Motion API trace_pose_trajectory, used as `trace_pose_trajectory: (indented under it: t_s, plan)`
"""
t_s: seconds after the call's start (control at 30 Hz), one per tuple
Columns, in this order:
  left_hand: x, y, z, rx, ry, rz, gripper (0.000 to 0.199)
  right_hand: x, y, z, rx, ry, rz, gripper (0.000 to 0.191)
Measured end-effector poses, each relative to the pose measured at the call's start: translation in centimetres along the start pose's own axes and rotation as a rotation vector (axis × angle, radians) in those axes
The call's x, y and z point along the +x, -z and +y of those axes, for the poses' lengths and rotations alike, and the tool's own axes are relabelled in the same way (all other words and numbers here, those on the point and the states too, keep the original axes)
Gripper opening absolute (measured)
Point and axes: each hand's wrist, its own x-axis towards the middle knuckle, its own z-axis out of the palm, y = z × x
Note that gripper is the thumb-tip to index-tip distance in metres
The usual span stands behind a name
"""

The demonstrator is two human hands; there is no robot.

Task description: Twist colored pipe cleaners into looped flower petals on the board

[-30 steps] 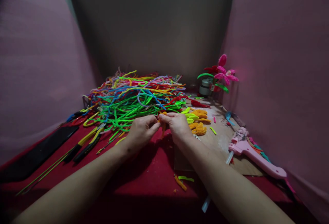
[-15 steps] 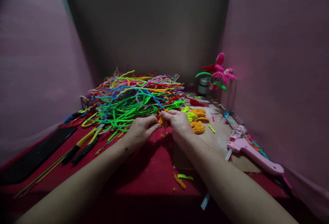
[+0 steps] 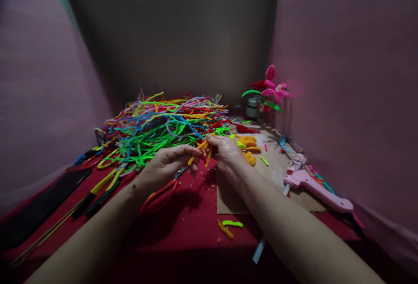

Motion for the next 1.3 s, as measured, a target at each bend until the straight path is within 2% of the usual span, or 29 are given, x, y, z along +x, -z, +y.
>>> trace_pose_trajectory:
  t_s: [0.13, 0.27, 0.37, 0.47, 0.63, 0.7, 0.9, 1.1, 1.17, 1.3]
  plan:
    - [-0.1, 0.4, 0.0, -0.045, -0.074, 0.038, 0.018, -0.2, -0.1, 0.0, -0.024, -0.012, -0.068, 0.014]
    - [-0.1, 0.5, 0.0, 0.161, -0.228, 0.131, 0.011, -0.5, -0.2, 0.3, -0.050, 0.011, -0.136, 0.011]
    - [0.0, 0.7, 0.4, 0.252, -0.309, 0.073, 0.009, -0.6, -0.2, 0.5, -0.074, 0.035, -0.181, 0.013]
    - [-0.1, 0.9, 0.6, 0.279, -0.263, -0.026, 0.010, -0.7, -0.1, 0.8, -0.103, 0.056, -0.183, 0.018]
    - [-0.2, 1.1, 0.3, 0.171, -0.176, 0.185, 0.005, -0.8, -0.2, 1.0, -0.152, 0.069, -0.222, 0.023]
    - [-0.2, 1.2, 0.2, 0.189, -0.185, 0.210, 0.007, -0.8, -0.3, 0.9, -0.159, 0.057, -0.224, 0.022]
    - [-0.3, 1.6, 0.5, 0.361, -0.323, 0.100, 0.018, -1.0, -0.4, 0.7, -0.158, 0.059, -0.243, 0.020]
    - [-0.6, 1.4, 1.3, 0.327, -0.254, 0.102, 0.009, -1.7, -0.7, 0.7, -0.261, 0.072, -0.257, 0.022]
    - [-0.6, 1.4, 1.4, 0.418, -0.285, 0.081, 0.008, -1.8, -0.8, 0.7, -0.295, 0.077, -0.269, 0.023]
    - [-0.6, 1.5, 1.0, 0.738, -0.361, 0.024, 0.012, -1.8, -0.6, 0.9, -0.341, 0.093, -0.304, 0.023]
